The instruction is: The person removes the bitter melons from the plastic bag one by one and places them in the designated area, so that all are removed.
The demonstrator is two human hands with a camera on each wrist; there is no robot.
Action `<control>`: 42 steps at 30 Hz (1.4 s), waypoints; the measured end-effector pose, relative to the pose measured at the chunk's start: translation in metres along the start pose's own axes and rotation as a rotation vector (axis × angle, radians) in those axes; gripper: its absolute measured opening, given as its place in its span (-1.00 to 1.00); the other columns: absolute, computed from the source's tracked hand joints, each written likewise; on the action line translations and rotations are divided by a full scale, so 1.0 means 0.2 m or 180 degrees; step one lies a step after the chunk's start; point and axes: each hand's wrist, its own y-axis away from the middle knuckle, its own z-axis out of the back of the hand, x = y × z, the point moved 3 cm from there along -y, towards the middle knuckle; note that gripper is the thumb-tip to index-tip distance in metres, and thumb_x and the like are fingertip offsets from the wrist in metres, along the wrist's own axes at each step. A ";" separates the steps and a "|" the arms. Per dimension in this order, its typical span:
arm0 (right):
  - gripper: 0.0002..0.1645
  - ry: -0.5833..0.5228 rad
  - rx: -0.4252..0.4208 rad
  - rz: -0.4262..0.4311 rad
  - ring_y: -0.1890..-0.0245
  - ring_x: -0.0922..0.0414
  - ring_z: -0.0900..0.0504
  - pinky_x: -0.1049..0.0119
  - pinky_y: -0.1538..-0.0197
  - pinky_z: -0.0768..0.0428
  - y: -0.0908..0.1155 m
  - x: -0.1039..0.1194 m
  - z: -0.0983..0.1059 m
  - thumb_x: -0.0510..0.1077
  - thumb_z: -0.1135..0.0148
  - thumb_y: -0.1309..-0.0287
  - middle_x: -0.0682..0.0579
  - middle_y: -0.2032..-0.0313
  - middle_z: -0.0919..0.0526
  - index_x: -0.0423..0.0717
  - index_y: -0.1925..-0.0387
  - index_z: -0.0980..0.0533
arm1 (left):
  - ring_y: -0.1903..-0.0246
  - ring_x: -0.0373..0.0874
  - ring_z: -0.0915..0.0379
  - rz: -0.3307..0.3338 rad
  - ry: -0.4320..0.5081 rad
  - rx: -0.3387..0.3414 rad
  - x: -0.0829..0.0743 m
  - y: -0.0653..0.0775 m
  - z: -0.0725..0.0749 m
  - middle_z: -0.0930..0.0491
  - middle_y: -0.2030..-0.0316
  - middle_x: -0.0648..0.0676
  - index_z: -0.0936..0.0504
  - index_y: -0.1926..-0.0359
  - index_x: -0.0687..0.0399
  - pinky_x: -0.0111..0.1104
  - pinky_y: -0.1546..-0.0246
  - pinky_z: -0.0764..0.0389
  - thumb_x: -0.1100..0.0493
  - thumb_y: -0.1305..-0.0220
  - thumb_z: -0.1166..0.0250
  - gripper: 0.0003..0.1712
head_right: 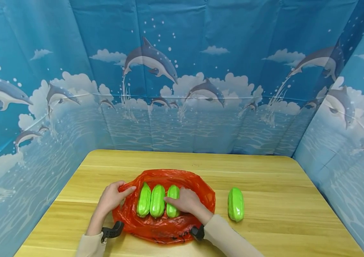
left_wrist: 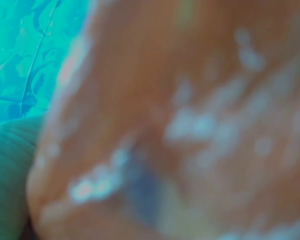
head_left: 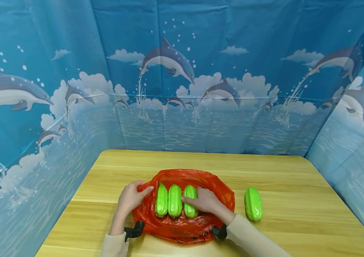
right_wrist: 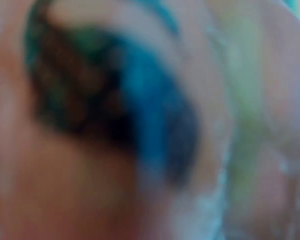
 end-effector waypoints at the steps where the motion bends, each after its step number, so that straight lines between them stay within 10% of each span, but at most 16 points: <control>1: 0.05 -0.0009 -0.0007 0.0003 0.05 -0.20 -0.54 -0.03 0.08 -0.51 0.00 0.00 0.00 0.39 -0.21 -0.04 -0.35 0.03 -0.53 -0.50 -0.12 -0.35 | 0.73 -0.16 -0.17 -0.0008 0.0004 -0.0002 0.00 0.00 0.00 -0.16 0.74 -0.05 -0.37 0.59 0.05 -0.35 0.61 -0.19 -0.13 -0.15 -0.35 -0.53; 42: -0.02 -0.0395 -0.0085 0.0141 0.18 -0.07 -0.59 0.01 0.17 -0.53 0.04 0.00 0.06 0.32 -0.28 -0.01 -0.19 0.12 -0.59 -0.41 -0.16 -0.34 | 0.69 -0.15 -0.25 0.0012 0.0014 0.0018 0.00 -0.01 0.00 -0.25 0.73 -0.04 -0.48 0.51 0.03 -0.32 0.59 -0.25 -0.12 -0.15 -0.35 -0.62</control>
